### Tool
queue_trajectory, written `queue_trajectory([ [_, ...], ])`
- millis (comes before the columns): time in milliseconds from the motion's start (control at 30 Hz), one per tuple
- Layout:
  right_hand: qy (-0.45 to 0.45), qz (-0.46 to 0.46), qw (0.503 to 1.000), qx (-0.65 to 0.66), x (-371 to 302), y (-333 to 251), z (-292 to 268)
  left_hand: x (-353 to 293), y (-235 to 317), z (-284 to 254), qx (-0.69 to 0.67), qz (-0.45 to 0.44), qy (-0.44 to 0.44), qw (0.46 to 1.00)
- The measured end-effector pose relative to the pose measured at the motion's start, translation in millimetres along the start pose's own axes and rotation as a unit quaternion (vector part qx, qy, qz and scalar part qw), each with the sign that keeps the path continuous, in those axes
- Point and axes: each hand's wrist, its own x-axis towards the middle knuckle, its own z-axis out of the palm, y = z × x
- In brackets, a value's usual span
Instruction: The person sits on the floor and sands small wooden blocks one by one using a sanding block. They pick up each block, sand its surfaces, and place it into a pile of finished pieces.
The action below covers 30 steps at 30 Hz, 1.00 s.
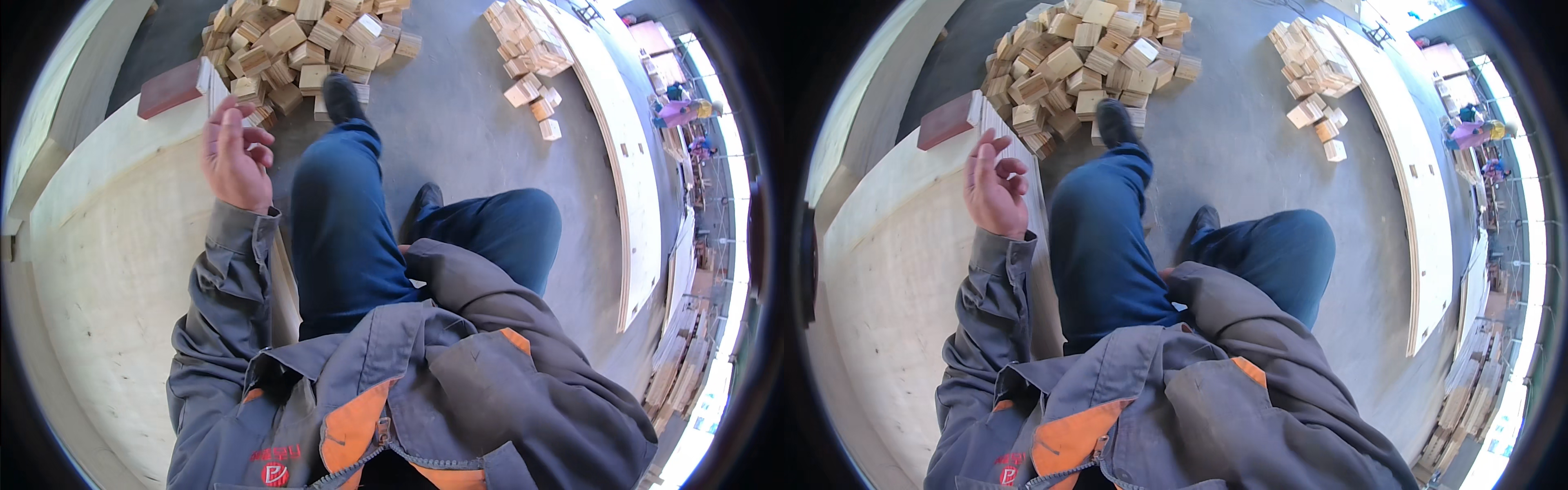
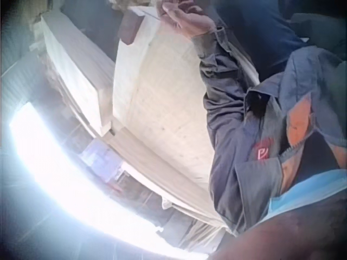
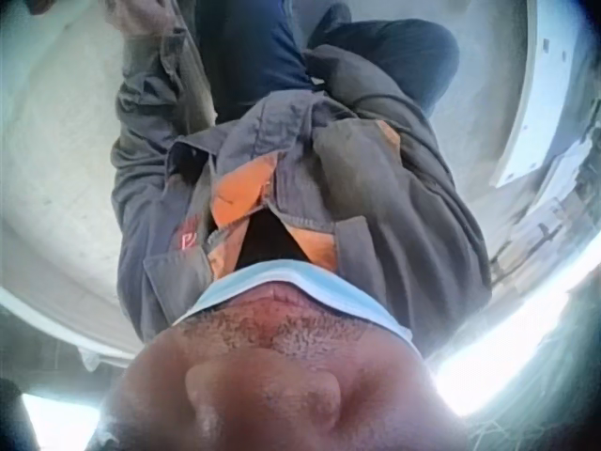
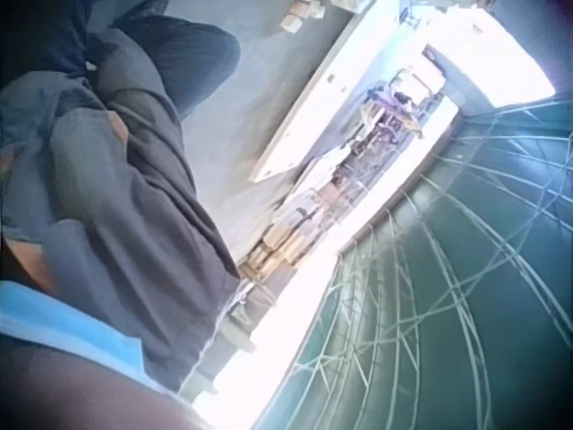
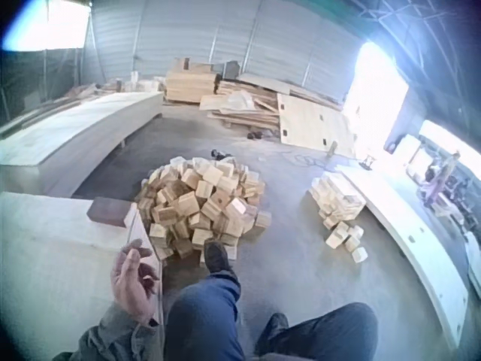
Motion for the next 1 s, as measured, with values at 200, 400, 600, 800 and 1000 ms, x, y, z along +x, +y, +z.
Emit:
queue_trajectory([
  [200,-0.033,-0.015,0.999,-0.032,20.5,-29.3,21.3,11.5,0.9,-6.9,-0.012,-0.020,0.042,0.999],
  [400,-0.100,-0.018,0.991,-0.085,16.3,-34.2,62.7,6.5,14.2,-18.2,-0.017,-0.065,0.063,0.996],
  [600,-0.152,0.005,0.983,-0.107,15.3,-18.8,87.4,5.0,22.1,-29.4,-0.046,-0.097,0.020,0.994],
  [800,-0.184,0.021,0.976,-0.117,20.3,-6.0,101.5,2.7,19.6,-44.0,-0.039,-0.165,0.011,0.985],
  [1000,-0.211,0.017,0.968,-0.131,33.6,-5.2,107.4,0.0,22.1,-41.0,-0.034,-0.171,0.005,0.985],
])
